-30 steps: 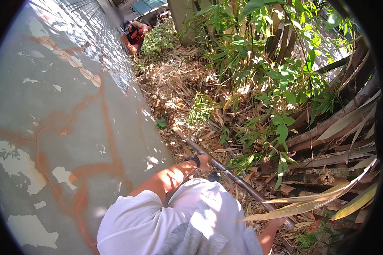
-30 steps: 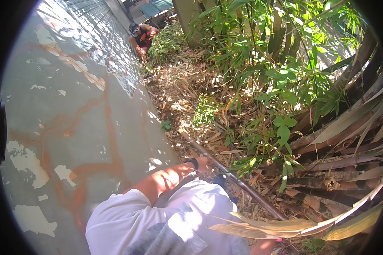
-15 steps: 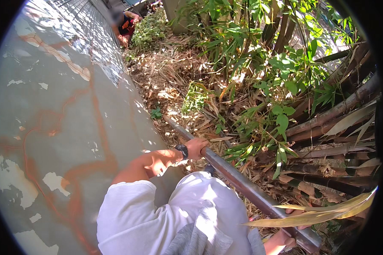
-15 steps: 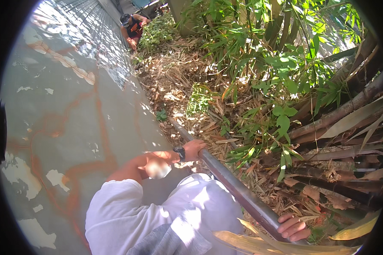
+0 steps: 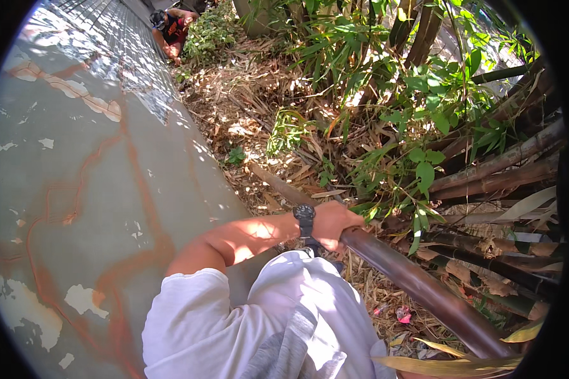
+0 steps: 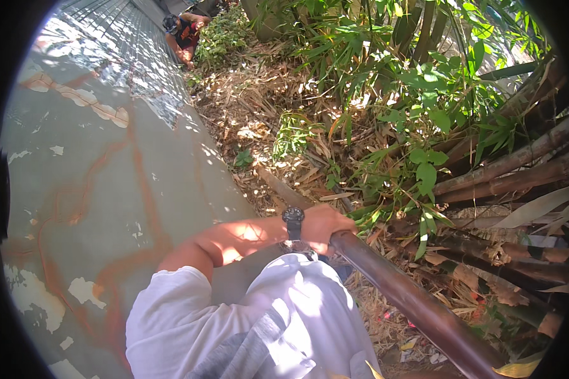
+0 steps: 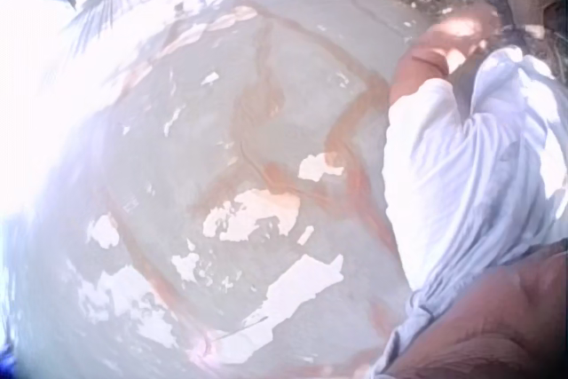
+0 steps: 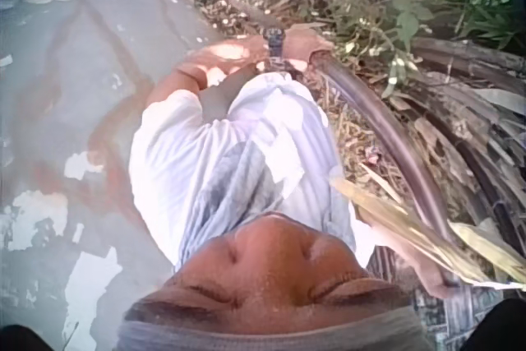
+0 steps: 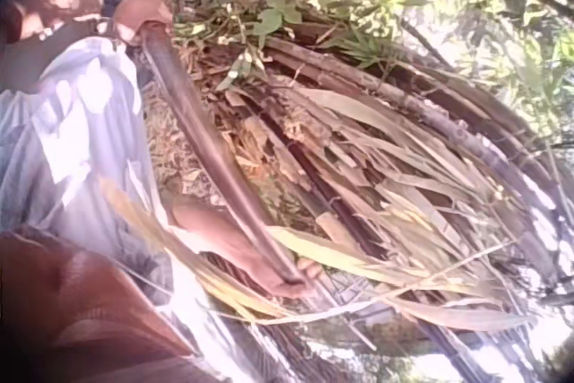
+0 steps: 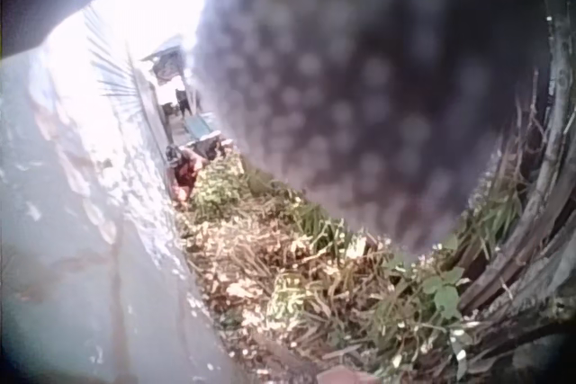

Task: The person uses a long metal rod to push and pull dry leaves and debris along the base of a concrete wall. Another person is visible nearby, also clearing debris by hand. The camera wearer repeatedly moves the rod back and forth to gather the debris.

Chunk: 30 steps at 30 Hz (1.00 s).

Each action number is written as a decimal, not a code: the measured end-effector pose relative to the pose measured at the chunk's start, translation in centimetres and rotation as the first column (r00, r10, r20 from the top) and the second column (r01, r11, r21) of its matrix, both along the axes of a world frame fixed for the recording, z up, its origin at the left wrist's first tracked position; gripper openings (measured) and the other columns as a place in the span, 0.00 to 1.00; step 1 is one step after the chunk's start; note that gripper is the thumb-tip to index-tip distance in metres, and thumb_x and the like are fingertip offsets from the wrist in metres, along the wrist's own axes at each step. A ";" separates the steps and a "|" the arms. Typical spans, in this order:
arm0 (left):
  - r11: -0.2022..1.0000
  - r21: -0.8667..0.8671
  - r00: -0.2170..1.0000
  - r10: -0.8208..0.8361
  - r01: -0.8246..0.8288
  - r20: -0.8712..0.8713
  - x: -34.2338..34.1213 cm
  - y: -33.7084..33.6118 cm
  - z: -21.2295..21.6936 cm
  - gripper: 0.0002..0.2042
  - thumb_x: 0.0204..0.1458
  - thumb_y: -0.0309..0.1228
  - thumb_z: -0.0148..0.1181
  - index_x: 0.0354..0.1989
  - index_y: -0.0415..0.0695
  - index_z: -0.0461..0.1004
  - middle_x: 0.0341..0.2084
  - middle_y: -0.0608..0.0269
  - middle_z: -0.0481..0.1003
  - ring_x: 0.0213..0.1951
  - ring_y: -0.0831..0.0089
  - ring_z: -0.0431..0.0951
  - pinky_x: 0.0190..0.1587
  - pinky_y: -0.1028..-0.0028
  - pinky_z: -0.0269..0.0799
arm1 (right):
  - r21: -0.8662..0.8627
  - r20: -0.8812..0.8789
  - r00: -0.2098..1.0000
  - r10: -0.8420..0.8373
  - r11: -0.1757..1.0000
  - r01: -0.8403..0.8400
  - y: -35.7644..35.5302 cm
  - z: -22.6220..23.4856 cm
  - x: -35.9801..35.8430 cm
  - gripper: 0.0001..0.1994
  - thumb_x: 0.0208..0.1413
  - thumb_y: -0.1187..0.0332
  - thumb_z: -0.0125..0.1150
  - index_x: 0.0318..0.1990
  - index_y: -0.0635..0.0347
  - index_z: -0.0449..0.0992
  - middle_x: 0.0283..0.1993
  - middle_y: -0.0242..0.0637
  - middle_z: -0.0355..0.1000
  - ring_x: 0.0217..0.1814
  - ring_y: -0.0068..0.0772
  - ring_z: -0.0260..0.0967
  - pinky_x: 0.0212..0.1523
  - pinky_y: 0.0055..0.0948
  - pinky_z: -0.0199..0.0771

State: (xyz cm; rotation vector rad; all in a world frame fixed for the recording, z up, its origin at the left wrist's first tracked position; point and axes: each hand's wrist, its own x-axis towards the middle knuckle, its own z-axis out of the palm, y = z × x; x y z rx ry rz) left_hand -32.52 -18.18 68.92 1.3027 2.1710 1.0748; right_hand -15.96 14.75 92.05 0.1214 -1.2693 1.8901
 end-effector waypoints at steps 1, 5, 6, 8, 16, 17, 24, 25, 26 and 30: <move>0.969 -0.217 0.992 0.123 -0.122 -0.008 -2.1 -2.6 -2.7 0.23 0.32 0.35 0.69 0.42 0.49 0.74 0.29 0.56 0.80 0.35 0.51 0.81 0.38 0.55 0.76 | -0.020 0.091 0.987 -0.134 0.990 0.137 -3.0 -4.4 -1.3 0.19 0.50 0.53 0.68 0.39 0.52 0.67 0.31 0.30 0.64 0.38 0.30 0.64 0.47 0.35 0.69; 0.827 -0.532 0.981 0.190 -0.184 -0.044 -5.0 -10.0 -16.5 0.23 0.37 0.33 0.68 0.46 0.49 0.74 0.43 0.55 0.80 0.49 0.55 0.79 0.52 0.60 0.74 | -0.039 0.466 0.852 -0.239 0.956 0.290 -10.6 -14.9 -1.3 0.20 0.48 0.53 0.69 0.40 0.52 0.67 0.32 0.31 0.64 0.40 0.31 0.64 0.49 0.36 0.69; 0.829 -0.494 0.964 0.249 -0.263 -0.096 -4.6 -10.7 -19.7 0.24 0.38 0.33 0.69 0.48 0.49 0.74 0.43 0.55 0.79 0.51 0.55 0.78 0.54 0.59 0.73 | -0.017 0.462 0.847 -0.265 0.952 0.307 -10.6 -15.9 -1.0 0.22 0.48 0.50 0.70 0.41 0.52 0.68 0.32 0.31 0.65 0.39 0.31 0.64 0.49 0.38 0.69; 0.865 -0.432 0.962 0.273 -0.256 -0.022 -3.4 -10.2 -24.4 0.27 0.39 0.33 0.69 0.52 0.48 0.73 0.43 0.54 0.77 0.54 0.55 0.75 0.59 0.58 0.70 | 0.022 0.436 0.842 -0.319 0.939 0.344 -9.3 -16.6 0.2 0.26 0.46 0.44 0.72 0.42 0.51 0.69 0.33 0.32 0.66 0.39 0.32 0.63 0.50 0.41 0.69; 0.592 -0.727 0.826 0.560 -0.346 0.062 1.5 -5.1 -24.6 0.43 0.42 0.39 0.69 0.70 0.46 0.59 0.45 0.43 0.78 0.50 0.50 0.78 0.55 0.58 0.74 | -0.389 0.565 0.825 -0.013 0.878 0.280 5.8 -29.9 5.2 0.15 0.59 0.65 0.66 0.50 0.56 0.70 0.47 0.38 0.72 0.52 0.36 0.69 0.60 0.46 0.70; 0.643 -0.742 0.819 0.519 -0.188 0.243 2.0 -5.3 -24.0 0.44 0.43 0.40 0.68 0.72 0.46 0.57 0.46 0.41 0.78 0.50 0.50 0.79 0.54 0.58 0.74 | -0.432 0.580 0.815 -0.003 0.847 0.310 8.1 -32.7 6.3 0.15 0.59 0.66 0.66 0.50 0.57 0.70 0.47 0.39 0.72 0.52 0.36 0.70 0.60 0.46 0.70; 0.456 -0.818 0.702 0.706 -0.351 0.092 4.8 -10.1 -21.9 0.30 0.45 0.41 0.66 0.58 0.42 0.74 0.46 0.45 0.80 0.50 0.52 0.80 0.51 0.59 0.77 | -0.624 0.589 0.802 0.100 0.687 0.372 20.2 -51.4 10.4 0.14 0.57 0.63 0.66 0.47 0.58 0.74 0.44 0.37 0.73 0.50 0.40 0.69 0.57 0.45 0.67; 0.426 -0.813 0.702 0.712 -0.398 0.029 5.0 -11.0 -21.8 0.30 0.45 0.40 0.66 0.59 0.42 0.73 0.46 0.46 0.80 0.49 0.53 0.81 0.51 0.60 0.77 | -0.591 0.656 0.752 0.069 0.666 0.455 21.4 -53.6 10.7 0.15 0.56 0.62 0.67 0.47 0.58 0.75 0.45 0.37 0.73 0.50 0.40 0.69 0.57 0.46 0.67; 0.376 -0.830 0.623 0.781 -0.412 0.045 5.3 -11.6 -21.7 0.30 0.46 0.41 0.67 0.57 0.40 0.73 0.45 0.47 0.81 0.47 0.53 0.81 0.48 0.61 0.78 | -0.553 0.718 0.694 0.043 0.642 0.532 22.4 -55.8 11.1 0.16 0.55 0.61 0.68 0.47 0.58 0.75 0.45 0.37 0.73 0.49 0.40 0.69 0.56 0.46 0.67; 0.326 -0.781 0.499 0.866 -0.533 0.021 7.8 -12.5 -22.4 0.27 0.46 0.40 0.70 0.56 0.45 0.75 0.40 0.50 0.82 0.42 0.59 0.83 0.43 0.63 0.78 | -0.438 0.883 0.443 0.154 0.606 0.664 25.5 -64.0 14.6 0.25 0.52 0.56 0.71 0.52 0.62 0.74 0.51 0.44 0.71 0.53 0.44 0.69 0.57 0.50 0.67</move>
